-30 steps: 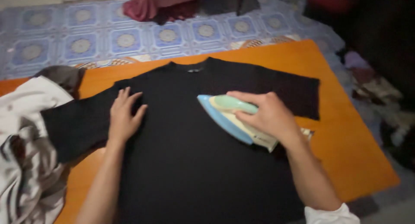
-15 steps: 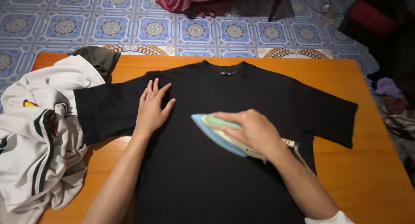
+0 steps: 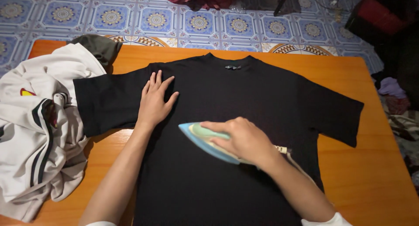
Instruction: The recorder is ironing a black t-shirt on a wooden table.
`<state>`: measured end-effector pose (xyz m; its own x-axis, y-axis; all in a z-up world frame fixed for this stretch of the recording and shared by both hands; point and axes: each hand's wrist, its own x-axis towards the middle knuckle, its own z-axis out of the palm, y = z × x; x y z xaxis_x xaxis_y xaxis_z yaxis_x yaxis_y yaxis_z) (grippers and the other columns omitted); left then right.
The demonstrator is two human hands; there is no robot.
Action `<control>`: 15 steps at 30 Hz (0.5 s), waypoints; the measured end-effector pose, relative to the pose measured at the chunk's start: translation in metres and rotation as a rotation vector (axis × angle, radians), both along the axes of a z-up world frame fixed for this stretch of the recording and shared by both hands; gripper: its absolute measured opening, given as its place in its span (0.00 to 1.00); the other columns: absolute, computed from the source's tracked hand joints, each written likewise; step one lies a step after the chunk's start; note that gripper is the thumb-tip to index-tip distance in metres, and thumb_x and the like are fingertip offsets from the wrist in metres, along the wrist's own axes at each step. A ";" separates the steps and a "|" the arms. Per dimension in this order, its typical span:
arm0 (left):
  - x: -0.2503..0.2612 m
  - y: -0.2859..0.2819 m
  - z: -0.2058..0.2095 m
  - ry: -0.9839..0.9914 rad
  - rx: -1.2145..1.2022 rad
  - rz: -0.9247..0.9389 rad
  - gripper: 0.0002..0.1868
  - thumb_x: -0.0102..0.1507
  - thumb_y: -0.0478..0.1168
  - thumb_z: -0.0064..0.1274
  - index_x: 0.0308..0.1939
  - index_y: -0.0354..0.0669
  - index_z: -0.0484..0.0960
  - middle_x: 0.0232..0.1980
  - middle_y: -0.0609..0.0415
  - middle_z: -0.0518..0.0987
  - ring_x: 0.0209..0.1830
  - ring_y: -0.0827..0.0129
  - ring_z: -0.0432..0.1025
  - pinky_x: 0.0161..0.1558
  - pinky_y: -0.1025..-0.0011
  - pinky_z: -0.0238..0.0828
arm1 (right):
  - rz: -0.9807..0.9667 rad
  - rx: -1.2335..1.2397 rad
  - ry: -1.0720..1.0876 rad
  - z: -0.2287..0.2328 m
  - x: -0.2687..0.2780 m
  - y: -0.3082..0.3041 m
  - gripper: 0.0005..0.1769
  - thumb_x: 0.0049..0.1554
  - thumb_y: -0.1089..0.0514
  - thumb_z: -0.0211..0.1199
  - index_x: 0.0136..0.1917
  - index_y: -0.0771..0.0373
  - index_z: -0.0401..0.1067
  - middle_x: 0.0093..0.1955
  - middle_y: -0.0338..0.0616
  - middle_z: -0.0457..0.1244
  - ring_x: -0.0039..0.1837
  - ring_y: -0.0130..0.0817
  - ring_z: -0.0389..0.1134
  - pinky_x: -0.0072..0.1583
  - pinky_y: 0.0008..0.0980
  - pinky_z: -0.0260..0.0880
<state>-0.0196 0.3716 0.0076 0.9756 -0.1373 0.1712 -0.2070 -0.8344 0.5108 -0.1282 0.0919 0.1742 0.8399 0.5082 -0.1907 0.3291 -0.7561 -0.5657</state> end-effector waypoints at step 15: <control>0.002 0.000 -0.001 0.013 0.001 -0.015 0.30 0.73 0.54 0.53 0.78 0.55 0.71 0.86 0.37 0.58 0.88 0.45 0.47 0.82 0.44 0.41 | -0.174 -0.023 -0.131 -0.018 0.046 -0.045 0.27 0.55 0.49 0.70 0.69 0.37 0.79 0.57 0.47 0.75 0.56 0.59 0.76 0.57 0.53 0.78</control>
<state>-0.0177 0.3713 0.0070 0.9757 -0.1521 0.1579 -0.2126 -0.8320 0.5125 -0.0820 0.0464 0.1564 0.9329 0.3502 -0.0836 0.2623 -0.8201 -0.5086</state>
